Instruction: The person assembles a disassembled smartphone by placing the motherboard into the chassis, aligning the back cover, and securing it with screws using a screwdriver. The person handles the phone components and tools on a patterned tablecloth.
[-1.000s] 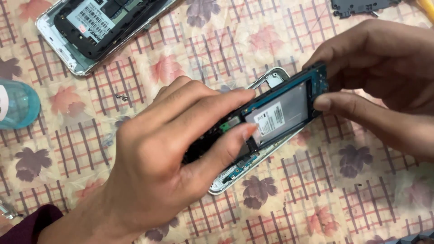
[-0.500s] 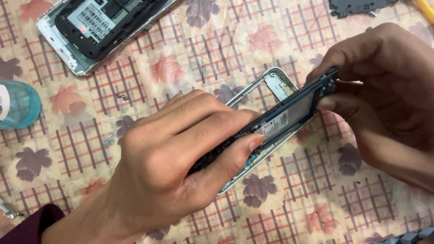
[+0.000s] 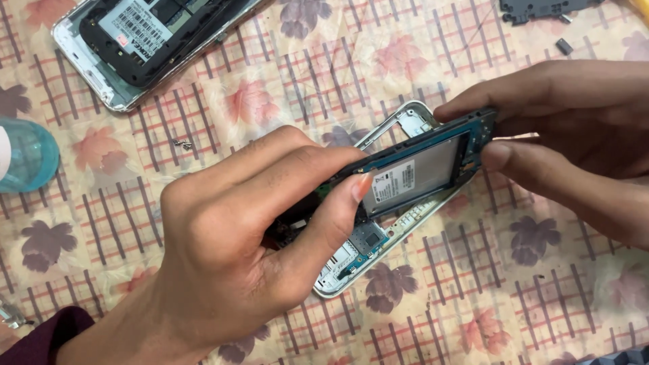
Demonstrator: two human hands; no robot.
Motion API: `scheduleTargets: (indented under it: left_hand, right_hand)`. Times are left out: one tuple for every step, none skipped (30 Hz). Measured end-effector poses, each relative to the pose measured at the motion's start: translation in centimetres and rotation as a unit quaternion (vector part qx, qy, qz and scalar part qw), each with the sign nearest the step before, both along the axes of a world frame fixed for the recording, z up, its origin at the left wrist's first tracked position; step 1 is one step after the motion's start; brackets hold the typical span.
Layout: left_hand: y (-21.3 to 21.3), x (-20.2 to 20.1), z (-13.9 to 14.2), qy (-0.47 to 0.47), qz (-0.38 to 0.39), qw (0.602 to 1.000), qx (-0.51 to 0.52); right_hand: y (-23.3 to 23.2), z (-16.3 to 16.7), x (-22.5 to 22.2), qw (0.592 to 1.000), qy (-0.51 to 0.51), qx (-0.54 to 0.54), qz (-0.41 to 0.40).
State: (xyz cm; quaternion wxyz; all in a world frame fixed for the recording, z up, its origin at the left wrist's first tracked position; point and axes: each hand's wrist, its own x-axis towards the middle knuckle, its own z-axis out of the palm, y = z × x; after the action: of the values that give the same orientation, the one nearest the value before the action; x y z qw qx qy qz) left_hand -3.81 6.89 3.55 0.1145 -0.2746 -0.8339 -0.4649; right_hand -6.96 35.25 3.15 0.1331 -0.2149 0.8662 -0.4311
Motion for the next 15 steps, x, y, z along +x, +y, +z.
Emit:
scheduleTargets:
  left_hand:
    - [-0.01, 0.0, 0.01, 0.002, 0.001, 1.0, 0.0]
    - [0.01, -0.02, 0.01, 0.005, 0.001, 1.0, -0.001]
    - [0.04, -0.05, 0.09, 0.006, 0.0, 1.0, -0.002]
    - [0.08, -0.08, 0.14, 0.007, 0.0, 1.0, -0.004]
    - [0.12, -0.11, 0.22, 0.008, -0.001, 1.0, -0.006]
    - [0.16, -0.14, 0.26, 0.006, -0.002, 1.0, -0.004]
    - [0.17, -0.14, 0.28, 0.004, -0.003, 1.0, -0.002]
    - [0.17, -0.14, 0.27, 0.002, -0.005, 1.0, 0.0]
    - [0.15, -0.12, 0.22, 0.005, -0.007, 1.0, -0.004]
    - [0.12, -0.11, 0.16, 0.008, -0.009, 1.0, -0.008]
    - [0.08, -0.08, 0.09, 0.011, -0.012, 1.0, -0.011]
    - [0.05, -0.07, 0.01, 0.014, -0.012, 1.0, -0.013]
    - [0.03, -0.05, -0.02, 0.017, -0.013, 1.0, -0.014]
    - [0.03, -0.06, -0.05, 0.021, -0.013, 1.0, -0.016]
    - [0.04, -0.09, -0.03, 0.018, -0.013, 1.0, -0.016]
  right_hand:
    - [-0.11, 0.12, -0.01, 1.0, 0.002, 0.02, -0.007]
    - [-0.26, 0.27, -0.04, 1.0, 0.005, 0.021, -0.003]
    - [-0.41, 0.43, -0.06, 1.0, 0.007, 0.022, 0.0]
    - [-0.52, 0.57, -0.17, 1.0, 0.009, 0.004, 0.015]
    - [-0.64, 0.64, -0.14, 1.0, 0.009, -0.006, 0.02]
    - [-0.67, 0.69, -0.22, 1.0, 0.009, -0.016, 0.025]
    - [-0.69, 0.66, -0.17, 1.0, 0.007, -0.018, 0.021]
    - [-0.65, 0.58, -0.18, 1.0, 0.007, -0.018, 0.019]
    - [-0.58, 0.48, -0.13, 1.0, 0.008, -0.018, 0.018]
    - [-0.52, 0.32, -0.11, 1.0, 0.01, -0.016, 0.019]
    - [-0.41, 0.23, -0.1, 0.999, 0.013, -0.017, 0.024]
    - [-0.32, 0.12, -0.12, 0.999, 0.016, -0.018, 0.028]
    - [-0.25, 0.08, -0.15, 0.999, 0.02, -0.02, 0.037]
    - [-0.2, 0.03, -0.21, 0.999, 0.022, -0.019, 0.04]
    - [-0.17, 0.04, -0.32, 0.999, 0.024, -0.018, 0.044]
